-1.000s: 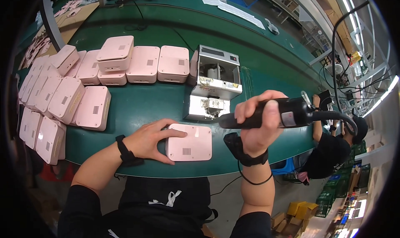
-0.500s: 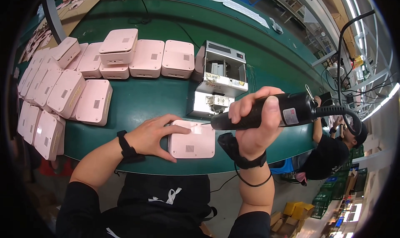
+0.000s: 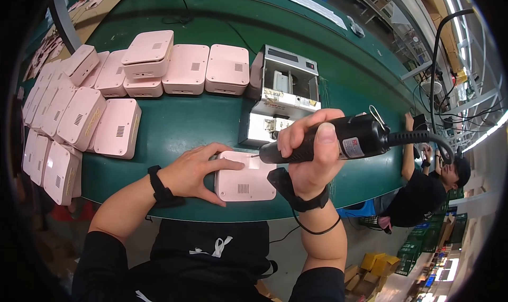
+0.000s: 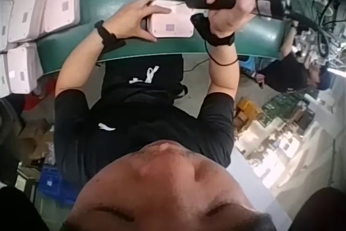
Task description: The person picks up a pink device, places it on the table, and drives screws into the back panel using a power screwdriver. After finishing each device, they move it to a stack on the left and repeat the process with another pink device.
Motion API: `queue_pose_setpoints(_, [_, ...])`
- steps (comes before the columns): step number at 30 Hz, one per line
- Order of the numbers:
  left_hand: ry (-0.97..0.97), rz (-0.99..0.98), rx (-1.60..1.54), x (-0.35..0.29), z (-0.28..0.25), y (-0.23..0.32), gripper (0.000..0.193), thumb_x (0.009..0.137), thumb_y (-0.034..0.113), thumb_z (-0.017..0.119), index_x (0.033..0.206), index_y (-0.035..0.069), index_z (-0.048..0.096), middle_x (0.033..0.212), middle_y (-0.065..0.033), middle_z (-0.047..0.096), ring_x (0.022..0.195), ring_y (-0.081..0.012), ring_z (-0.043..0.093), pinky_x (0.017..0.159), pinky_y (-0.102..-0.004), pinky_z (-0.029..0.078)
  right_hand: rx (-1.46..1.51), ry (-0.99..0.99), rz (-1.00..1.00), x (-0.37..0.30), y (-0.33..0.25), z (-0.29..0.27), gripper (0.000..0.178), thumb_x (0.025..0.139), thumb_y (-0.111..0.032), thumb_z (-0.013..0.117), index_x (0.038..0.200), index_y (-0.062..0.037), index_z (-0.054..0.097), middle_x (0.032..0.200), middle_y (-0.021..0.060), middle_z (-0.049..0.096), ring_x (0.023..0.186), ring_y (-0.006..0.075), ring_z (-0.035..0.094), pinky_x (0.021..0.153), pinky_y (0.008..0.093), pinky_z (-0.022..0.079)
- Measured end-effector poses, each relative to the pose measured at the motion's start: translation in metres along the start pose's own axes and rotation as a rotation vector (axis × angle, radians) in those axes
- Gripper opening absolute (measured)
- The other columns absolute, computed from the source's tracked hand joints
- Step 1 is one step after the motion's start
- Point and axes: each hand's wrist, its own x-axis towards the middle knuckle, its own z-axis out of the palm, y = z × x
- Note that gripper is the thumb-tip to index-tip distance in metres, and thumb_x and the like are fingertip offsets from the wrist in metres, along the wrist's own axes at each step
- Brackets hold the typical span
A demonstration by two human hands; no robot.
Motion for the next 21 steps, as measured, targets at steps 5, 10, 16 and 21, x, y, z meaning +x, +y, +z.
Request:
queue_pose_setpoints(5, [-0.018,0.007,-0.008,0.004,0.0,0.003,0.076,0.065,0.04,0.09,0.132,0.024,0.059,0.13,-0.0101,0.05,0.116,-0.033,0.056,0.098,-0.042,0.048,0.017,-0.026,-0.016,-0.003,-0.002,-0.002,0.033,0.099,-0.042,0.047,0.097,-0.0088,0.048,0.065,0.0046,0.049,0.049,0.0152,0.044,0.052,0.0331,0.042])
queue_pose_setpoints(10, [-0.029,-0.009,-0.007,0.001,0.003,0.004,0.076,0.065,0.041,0.089,0.132,0.025,0.058,0.131,-0.0103,0.05,0.117,-0.0333,0.055,0.098,-0.0422,0.048,-0.006,0.071,-0.061,-0.003,-0.016,-0.002,0.031,0.1,-0.039,0.047,0.098,-0.0084,0.049,0.065,0.0045,0.049,0.049,0.0154,0.044,0.054,0.0334,0.042])
queue_pose_setpoints(16, [-0.04,-0.023,-0.021,0.003,0.001,0.007,0.077,0.065,0.042,0.088,0.134,0.026,0.057,0.134,-0.0114,0.049,0.119,-0.0351,0.054,0.101,-0.0439,0.046,-0.081,0.123,-0.224,0.021,-0.033,-0.016,0.03,0.101,-0.038,0.046,0.098,-0.0085,0.05,0.066,0.0038,0.049,0.05,0.0155,0.044,0.056,0.0334,0.042])
queue_pose_setpoints(21, [-0.045,0.036,0.039,0.001,0.003,0.007,0.079,0.067,0.04,0.087,0.138,0.028,0.055,0.139,-0.0131,0.045,0.124,-0.0368,0.051,0.105,-0.0458,0.043,-0.1,0.14,-0.097,0.029,-0.024,-0.019,0.032,0.102,-0.04,0.044,0.098,-0.0087,0.051,0.066,0.0035,0.049,0.05,0.0152,0.044,0.056,0.0331,0.041])
